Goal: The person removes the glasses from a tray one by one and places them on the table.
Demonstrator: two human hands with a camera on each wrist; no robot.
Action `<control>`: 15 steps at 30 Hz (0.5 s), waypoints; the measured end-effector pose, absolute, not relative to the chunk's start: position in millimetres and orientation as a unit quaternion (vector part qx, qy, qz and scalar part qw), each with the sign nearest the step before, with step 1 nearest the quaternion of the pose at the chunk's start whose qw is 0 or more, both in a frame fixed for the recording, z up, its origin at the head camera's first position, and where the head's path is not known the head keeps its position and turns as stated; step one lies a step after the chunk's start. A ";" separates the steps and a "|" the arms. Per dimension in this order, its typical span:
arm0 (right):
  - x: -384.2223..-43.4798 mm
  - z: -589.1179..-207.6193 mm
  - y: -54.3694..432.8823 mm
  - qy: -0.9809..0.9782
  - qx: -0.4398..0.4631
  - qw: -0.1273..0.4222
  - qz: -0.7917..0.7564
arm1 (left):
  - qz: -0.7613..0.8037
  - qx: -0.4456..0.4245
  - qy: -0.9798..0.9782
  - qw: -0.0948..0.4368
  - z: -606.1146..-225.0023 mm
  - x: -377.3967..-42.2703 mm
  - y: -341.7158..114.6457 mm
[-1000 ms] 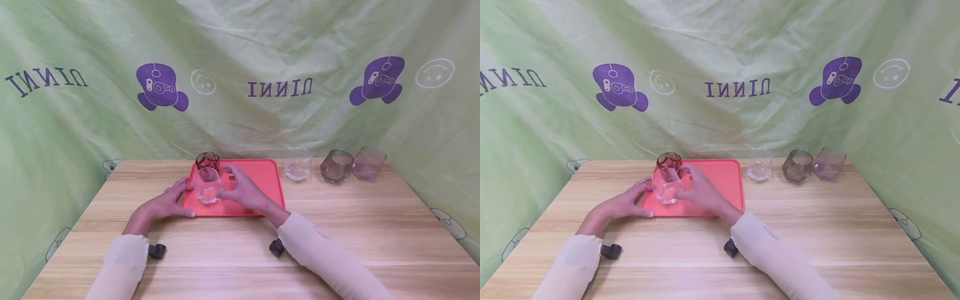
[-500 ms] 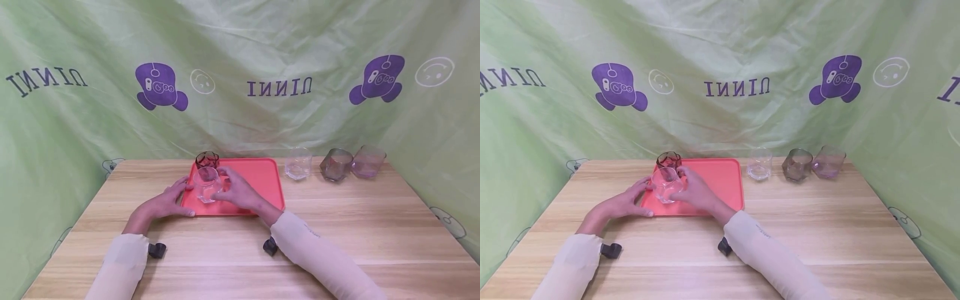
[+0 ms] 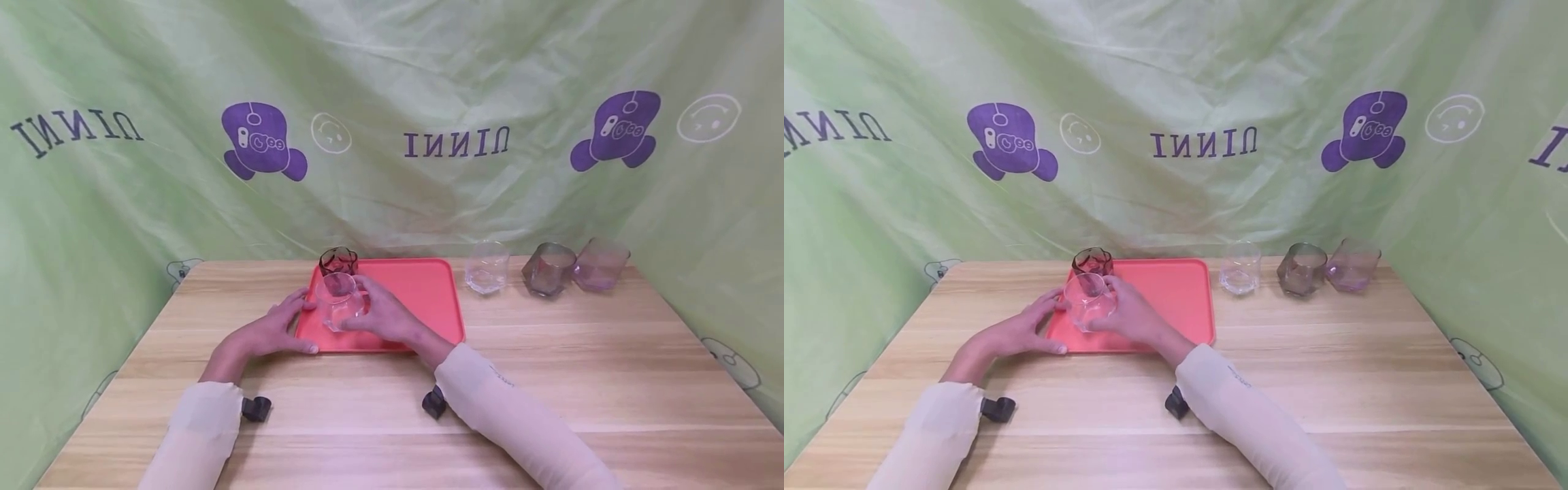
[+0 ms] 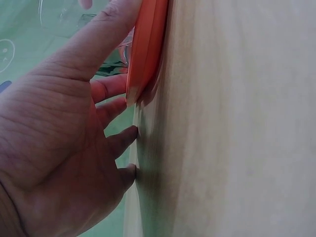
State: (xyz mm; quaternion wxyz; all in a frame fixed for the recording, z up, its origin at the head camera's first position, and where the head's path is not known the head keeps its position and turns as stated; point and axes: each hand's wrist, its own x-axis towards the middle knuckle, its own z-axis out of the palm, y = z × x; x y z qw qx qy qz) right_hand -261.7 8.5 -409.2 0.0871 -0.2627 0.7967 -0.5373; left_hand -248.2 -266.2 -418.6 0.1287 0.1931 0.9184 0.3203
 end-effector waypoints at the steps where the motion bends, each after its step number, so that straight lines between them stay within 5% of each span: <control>1: -262.3 -409.7 7.5 0.795 -0.267 0.085 -0.538 | 0.320 0.193 0.919 0.129 -418.6 -248.0 -266.5; 15: -268.1 -414.4 -5.7 0.768 -0.312 0.075 -0.554 | 0.329 0.198 0.916 0.120 -417.6 -246.2 -266.7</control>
